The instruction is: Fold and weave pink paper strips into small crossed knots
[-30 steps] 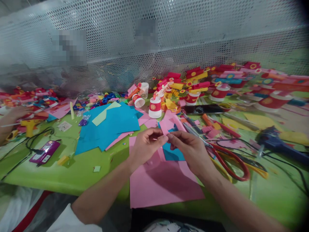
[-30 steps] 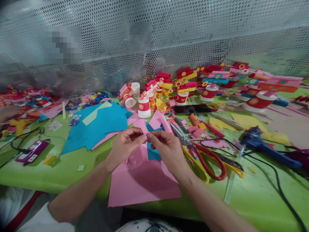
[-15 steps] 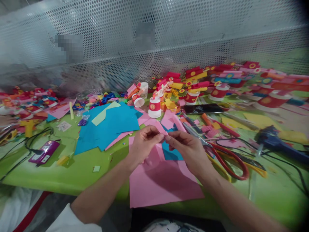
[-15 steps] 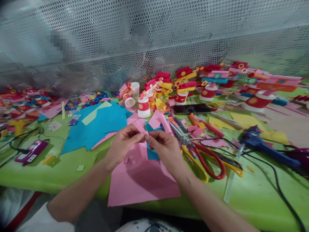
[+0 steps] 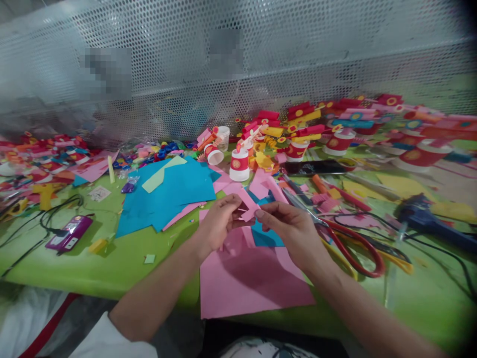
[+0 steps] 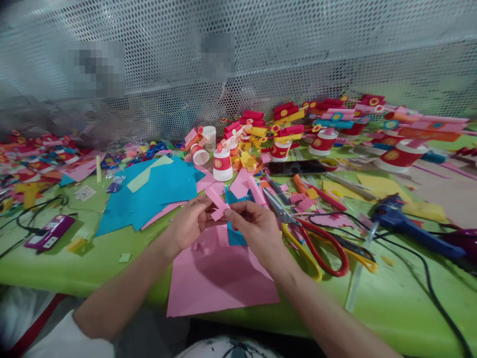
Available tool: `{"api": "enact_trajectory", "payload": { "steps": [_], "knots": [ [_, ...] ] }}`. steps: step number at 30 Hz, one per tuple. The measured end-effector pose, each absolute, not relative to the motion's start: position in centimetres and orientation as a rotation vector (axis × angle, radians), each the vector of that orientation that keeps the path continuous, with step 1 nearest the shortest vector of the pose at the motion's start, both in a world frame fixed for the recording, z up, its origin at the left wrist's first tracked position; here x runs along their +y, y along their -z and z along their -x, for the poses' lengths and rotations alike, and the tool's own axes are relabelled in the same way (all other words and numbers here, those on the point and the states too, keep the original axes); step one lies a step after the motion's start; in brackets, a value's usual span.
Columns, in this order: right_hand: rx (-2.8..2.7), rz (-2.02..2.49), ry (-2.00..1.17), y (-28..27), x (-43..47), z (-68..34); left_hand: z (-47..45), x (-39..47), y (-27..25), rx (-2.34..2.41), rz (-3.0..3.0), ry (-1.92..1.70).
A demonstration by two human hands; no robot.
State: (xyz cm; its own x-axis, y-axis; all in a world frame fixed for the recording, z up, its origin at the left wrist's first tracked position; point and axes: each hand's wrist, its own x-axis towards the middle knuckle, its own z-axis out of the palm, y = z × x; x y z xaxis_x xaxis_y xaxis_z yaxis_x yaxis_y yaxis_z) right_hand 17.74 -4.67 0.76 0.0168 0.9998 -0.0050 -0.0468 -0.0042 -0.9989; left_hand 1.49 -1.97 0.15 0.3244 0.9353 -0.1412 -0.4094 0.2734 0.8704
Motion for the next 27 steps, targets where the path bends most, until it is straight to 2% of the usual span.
{"api": "enact_trajectory", "payload": {
  "steps": [12, 27],
  "knots": [
    [-1.202, 1.231, -1.208, -1.2, -4.9, -17.5, -1.3, -1.6, 0.6, 0.754, -0.825, -0.975],
    [-1.244, 1.224, -1.139, 0.1, -4.4, -18.0, -1.3, -2.2, -0.9, 0.963, -1.342, -1.077]
  ]
}}
